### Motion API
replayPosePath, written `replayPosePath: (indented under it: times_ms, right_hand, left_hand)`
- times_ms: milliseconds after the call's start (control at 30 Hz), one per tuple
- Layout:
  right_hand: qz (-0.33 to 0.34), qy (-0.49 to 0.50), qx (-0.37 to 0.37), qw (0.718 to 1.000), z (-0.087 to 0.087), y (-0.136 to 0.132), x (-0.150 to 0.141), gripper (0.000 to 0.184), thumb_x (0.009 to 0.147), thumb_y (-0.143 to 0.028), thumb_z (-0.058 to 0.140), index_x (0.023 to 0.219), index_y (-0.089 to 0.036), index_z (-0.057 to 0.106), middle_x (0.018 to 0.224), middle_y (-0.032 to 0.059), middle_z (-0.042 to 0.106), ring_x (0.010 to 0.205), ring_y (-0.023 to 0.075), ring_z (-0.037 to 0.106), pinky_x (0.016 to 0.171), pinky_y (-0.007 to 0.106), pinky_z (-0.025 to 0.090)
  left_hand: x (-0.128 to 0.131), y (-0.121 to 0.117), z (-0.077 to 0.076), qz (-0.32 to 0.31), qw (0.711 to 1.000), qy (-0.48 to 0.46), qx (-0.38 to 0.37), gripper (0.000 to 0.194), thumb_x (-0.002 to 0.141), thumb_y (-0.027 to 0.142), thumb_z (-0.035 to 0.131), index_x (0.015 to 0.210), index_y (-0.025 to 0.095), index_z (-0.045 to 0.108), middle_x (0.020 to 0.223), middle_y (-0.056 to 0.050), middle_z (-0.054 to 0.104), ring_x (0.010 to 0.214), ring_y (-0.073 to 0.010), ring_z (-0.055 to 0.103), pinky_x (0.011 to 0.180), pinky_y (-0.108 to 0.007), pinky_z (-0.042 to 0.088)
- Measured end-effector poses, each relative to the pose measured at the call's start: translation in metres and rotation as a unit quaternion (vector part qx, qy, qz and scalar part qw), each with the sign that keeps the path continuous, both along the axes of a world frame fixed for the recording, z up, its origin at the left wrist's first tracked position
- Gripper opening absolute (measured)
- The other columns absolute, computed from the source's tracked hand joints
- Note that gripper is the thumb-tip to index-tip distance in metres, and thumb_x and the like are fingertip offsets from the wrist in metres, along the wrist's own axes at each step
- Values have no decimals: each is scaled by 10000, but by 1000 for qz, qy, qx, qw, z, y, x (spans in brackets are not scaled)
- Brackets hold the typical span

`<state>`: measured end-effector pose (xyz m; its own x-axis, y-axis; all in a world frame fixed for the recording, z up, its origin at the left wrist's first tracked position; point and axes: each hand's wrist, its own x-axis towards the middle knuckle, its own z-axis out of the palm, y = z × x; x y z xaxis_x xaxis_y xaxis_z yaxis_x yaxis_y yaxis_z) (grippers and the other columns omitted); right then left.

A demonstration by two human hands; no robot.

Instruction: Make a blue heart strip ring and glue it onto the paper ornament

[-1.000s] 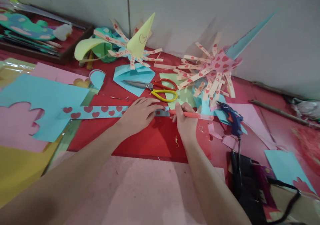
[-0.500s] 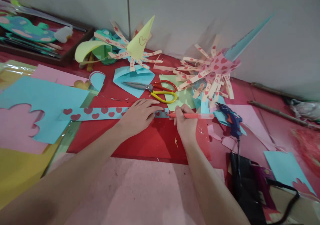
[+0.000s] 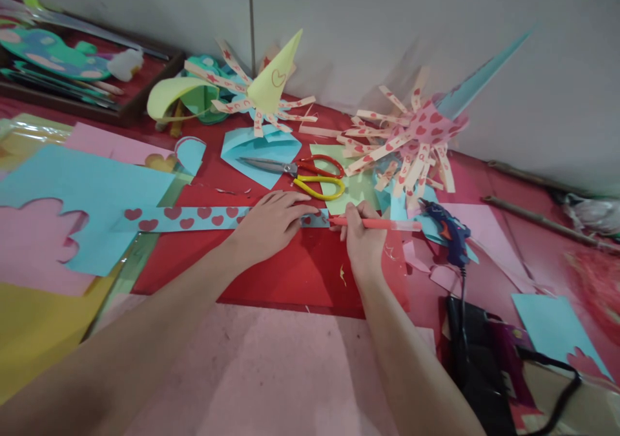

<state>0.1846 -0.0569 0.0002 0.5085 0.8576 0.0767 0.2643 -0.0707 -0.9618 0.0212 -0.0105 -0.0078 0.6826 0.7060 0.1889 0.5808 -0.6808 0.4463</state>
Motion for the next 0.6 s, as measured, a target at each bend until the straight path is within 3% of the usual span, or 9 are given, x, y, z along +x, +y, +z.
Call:
replayPosePath:
  times_ms: [600]
  right_hand:
    - [23, -47, -1, 999, -1, -1, 0, 331, 844, -265, 473, 548, -225, 330, 369, -90, 409, 387, 99, 535, 429, 198, 420]
  left_hand:
    - [0, 0, 0, 2, 1000, 7, 1, 374, 867, 148, 386, 1170, 253, 579, 1222, -27, 552, 1172, -188, 471, 1022, -395, 362]
